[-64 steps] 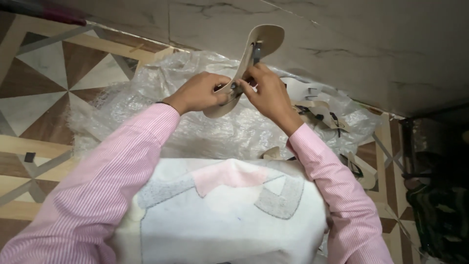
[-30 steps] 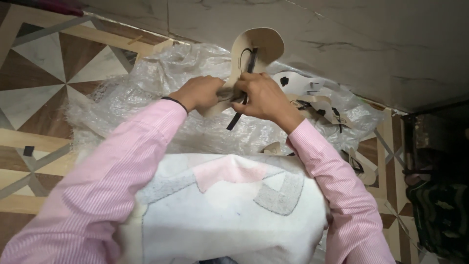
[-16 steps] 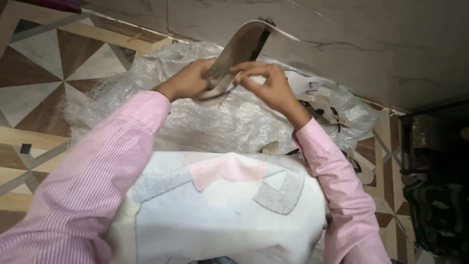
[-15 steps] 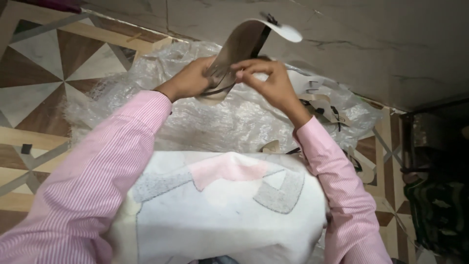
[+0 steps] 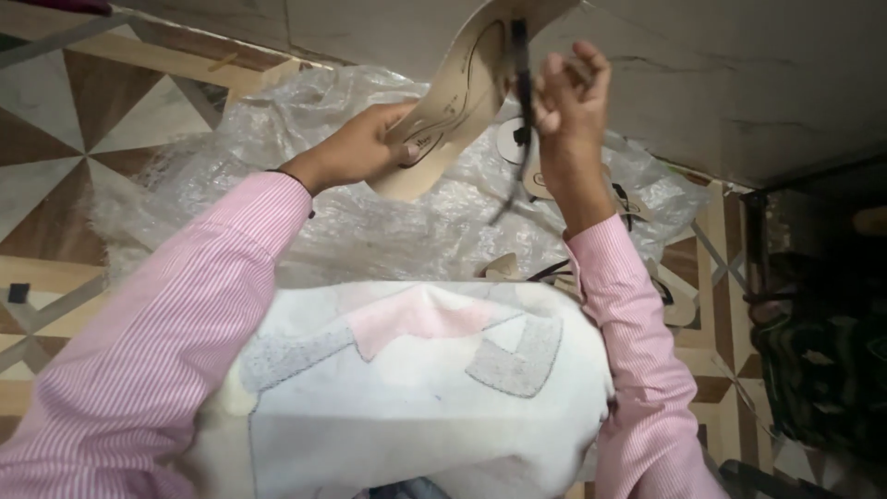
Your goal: The person assembles flip-flops by manually threading straps through soles.
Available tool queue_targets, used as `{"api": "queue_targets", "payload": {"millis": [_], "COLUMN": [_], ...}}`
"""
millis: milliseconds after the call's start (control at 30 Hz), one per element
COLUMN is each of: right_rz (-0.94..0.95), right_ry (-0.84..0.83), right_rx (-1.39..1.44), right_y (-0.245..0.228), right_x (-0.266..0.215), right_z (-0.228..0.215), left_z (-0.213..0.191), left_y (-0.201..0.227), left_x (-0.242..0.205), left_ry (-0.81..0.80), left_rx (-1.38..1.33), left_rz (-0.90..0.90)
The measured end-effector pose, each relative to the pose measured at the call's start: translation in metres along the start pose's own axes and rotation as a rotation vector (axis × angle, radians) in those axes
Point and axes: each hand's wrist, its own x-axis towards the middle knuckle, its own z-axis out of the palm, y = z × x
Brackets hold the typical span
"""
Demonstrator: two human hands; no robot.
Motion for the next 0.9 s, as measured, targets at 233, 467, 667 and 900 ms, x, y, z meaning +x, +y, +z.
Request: {"api": "queue_targets", "payload": {"millis": [233, 467, 667, 900], "right_rz": [0.632, 0.318, 0.716, 0.652], "right_ry": [-0.242, -0.094, -0.116, -0.169], "right_rx": [-0.217, -0.424, -1.280, -1.696], "right_y": [0.017, 0.023, 0.100, 0.157], "right_x": [-0.041, -0.088, -0.230, -0.286], "right_z": [-0.015, -0.112, -0.288, -0.315], "left_z": [0.019, 0.019, -0.014, -0.019], "left_y": [0.004, 0.007, -0.026, -0.034], "left_x": [0.000, -0.011, -0.022, -0.024], "left_ry": [-0.157, -0.401, -0.441, -0.391], "left_rx": [0.065, 0.567, 0.940, 0.907], "left_rz": [-0.059, -0.360, -0.574, -0.619]}}
